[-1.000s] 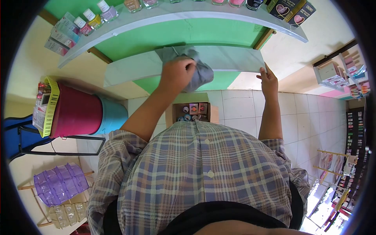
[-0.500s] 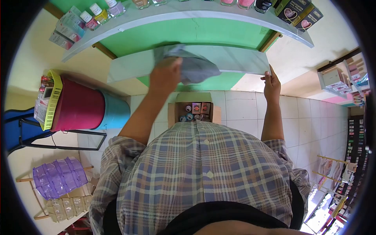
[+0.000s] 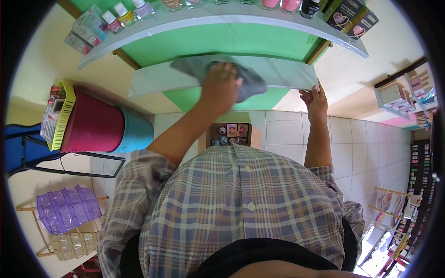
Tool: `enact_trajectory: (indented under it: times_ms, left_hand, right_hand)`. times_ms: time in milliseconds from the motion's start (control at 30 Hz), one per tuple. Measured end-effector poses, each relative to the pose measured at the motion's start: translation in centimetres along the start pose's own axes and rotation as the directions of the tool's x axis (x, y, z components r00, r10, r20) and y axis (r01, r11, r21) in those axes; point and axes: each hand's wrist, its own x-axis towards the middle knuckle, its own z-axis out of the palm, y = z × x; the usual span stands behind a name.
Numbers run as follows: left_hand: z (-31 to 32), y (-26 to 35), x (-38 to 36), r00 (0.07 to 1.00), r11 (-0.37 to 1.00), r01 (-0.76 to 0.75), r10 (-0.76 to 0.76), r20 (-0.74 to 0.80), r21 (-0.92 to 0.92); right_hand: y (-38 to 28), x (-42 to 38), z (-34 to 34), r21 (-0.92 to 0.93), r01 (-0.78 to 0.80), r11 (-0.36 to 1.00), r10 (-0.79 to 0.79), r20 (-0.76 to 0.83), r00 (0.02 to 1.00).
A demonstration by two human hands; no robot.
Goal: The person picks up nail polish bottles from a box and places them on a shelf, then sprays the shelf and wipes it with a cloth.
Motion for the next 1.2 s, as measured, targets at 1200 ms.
enact_trajectory:
  times_ms: [1200]
  left_hand:
    - [-6.6, -21.6, -10.4, 0.673, 0.673, 0.739, -0.739, 0.014, 0.030]
  right_hand:
    - [0.2, 1.1, -3.1, -0.025, 0.008, 1.000, -0.009, -0.041, 0.999]
